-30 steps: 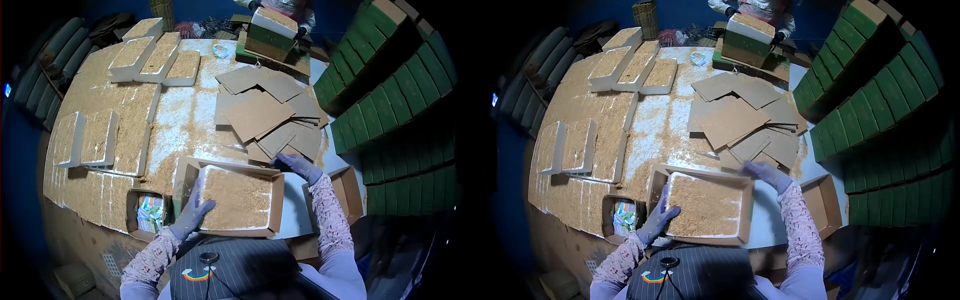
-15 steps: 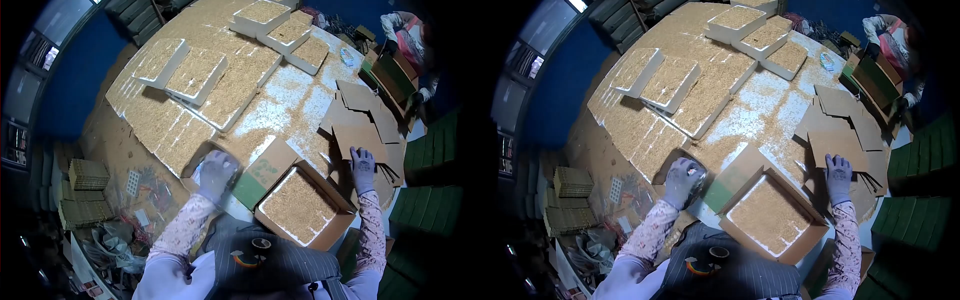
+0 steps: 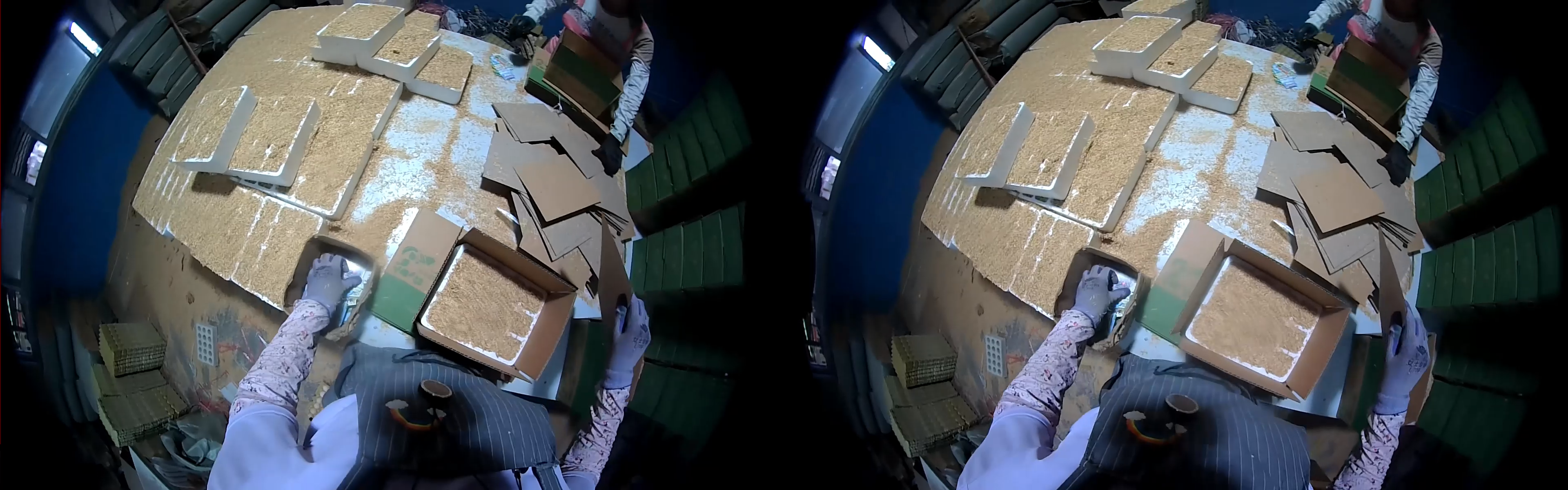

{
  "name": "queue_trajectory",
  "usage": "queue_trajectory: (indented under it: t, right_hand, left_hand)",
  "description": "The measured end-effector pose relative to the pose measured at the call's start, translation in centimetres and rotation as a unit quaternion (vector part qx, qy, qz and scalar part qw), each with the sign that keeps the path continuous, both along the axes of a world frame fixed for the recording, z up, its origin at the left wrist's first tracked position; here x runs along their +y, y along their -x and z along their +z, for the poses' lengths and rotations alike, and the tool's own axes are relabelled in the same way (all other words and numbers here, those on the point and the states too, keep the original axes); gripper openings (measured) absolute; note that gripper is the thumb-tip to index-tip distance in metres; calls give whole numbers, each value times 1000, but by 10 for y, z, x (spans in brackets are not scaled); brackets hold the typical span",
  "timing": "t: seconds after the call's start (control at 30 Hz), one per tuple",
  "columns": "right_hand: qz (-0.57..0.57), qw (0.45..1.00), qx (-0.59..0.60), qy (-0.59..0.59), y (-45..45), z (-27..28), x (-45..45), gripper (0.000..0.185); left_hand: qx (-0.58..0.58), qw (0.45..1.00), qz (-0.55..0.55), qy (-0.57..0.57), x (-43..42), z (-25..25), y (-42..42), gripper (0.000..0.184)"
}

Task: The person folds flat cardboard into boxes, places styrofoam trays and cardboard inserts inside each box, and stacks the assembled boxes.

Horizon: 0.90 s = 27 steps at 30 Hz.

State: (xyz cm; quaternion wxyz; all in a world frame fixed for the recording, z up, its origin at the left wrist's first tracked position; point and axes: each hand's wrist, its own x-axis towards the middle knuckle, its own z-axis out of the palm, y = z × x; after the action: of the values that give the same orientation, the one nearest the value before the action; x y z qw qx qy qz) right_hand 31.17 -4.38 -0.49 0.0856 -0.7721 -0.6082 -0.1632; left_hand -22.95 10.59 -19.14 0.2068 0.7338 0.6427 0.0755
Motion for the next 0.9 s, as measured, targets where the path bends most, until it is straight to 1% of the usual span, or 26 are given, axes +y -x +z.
queue_trajectory:
  t: [0.07, 0.1, 0.13, 0.2, 0.23, 0.27, 0.33, 0.37, 0.4, 0.43, 0.47, 0.5, 0.53, 0.6, 0.63, 0.67, 0.73, 0.77, 0.8, 0.83, 0.87, 0.9]
  right_hand:
    - [-7, 1000, 4, -9, 3, -4, -18, 35]
    - [-9, 999, 46, -13, 13, -2, -20, 34]
    - [-12, 999, 45, -16, 17, -1, -24, 34]
    - [-46, 995, 91, 12, 20, -4, -32, 33]
    - [-30, 998, 58, -5, 16, -8, -38, 36]
    - [-45, 997, 54, -19, 23, 4, -39, 36]
    - [-6, 999, 46, -7, 66, 39, -29, 43]
    - [43, 998, 54, -11, 83, 45, -20, 48]
    - [95, 993, 62, -17, 98, 45, -9, 53]
    - [125, 990, 72, -5, 110, 31, 0, 51]
    - [178, 979, 95, 19, 131, 25, 12, 44]
    - [213, 972, 89, 55, 152, 13, 23, 35]
    - [211, 962, 87, 150, 170, -1, 27, 29]
    - [232, 922, 122, 285, 201, -23, 40, 24]
    - [276, 898, 154, 306, 211, -33, 45, 22]
    - [318, 871, 185, 326, 218, -43, 48, 21]
    - [337, 829, 223, 387, 227, -70, 53, 25]
    - [340, 827, 211, 394, 224, -70, 52, 26]
    - [333, 831, 211, 392, 218, -53, 52, 26]
    - [299, 838, 193, 413, 208, -31, 48, 26]
    - [264, 843, 177, 435, 198, -18, 42, 27]
    - [214, 866, 135, 431, 181, -26, 33, 23]
  left_hand:
    - [29, 1000, 8, -2, -3, 6, -6, 29]
    - [33, 999, 14, -25, -2, 0, -8, 29]
    - [31, 999, 12, -28, 0, -7, -7, 29]
    - [15, 999, -9, -47, 3, -12, -1, 27]
    - [19, 999, -14, -40, 3, -13, 3, 25]
    - [-4, 996, 18, -85, 7, 22, -8, 21]
    - [-53, 967, -82, -235, 0, 121, -50, 19]
    - [-112, 958, -106, -243, -3, 139, -76, 19]
    - [-170, 944, -124, -252, -7, 146, -102, 18]
    - [-183, 934, -192, -241, -14, 143, -132, 17]
    - [-193, 918, -259, -230, -21, 139, -158, 17]
    - [-134, 917, -313, -210, -28, 130, -173, 14]
    - [-140, 914, -316, -212, -29, 133, -174, 14]
    - [-69, 955, -245, -151, -21, 148, -160, 14]
    - [-60, 967, -172, -176, -19, 156, -149, 13]
    - [-82, 963, -133, -218, -16, 164, -141, 14]
    - [-133, 956, -196, -173, -14, 168, -147, 16]
    - [-116, 946, -265, -146, -17, 162, -157, 17]
    - [-97, 930, -333, -120, -21, 151, -170, 17]
    - [-38, 926, -362, -98, -26, 140, -180, 18]
    - [67, 923, -376, -30, -27, 130, -191, 18]
    - [115, 920, -374, 0, -26, 104, -200, 17]
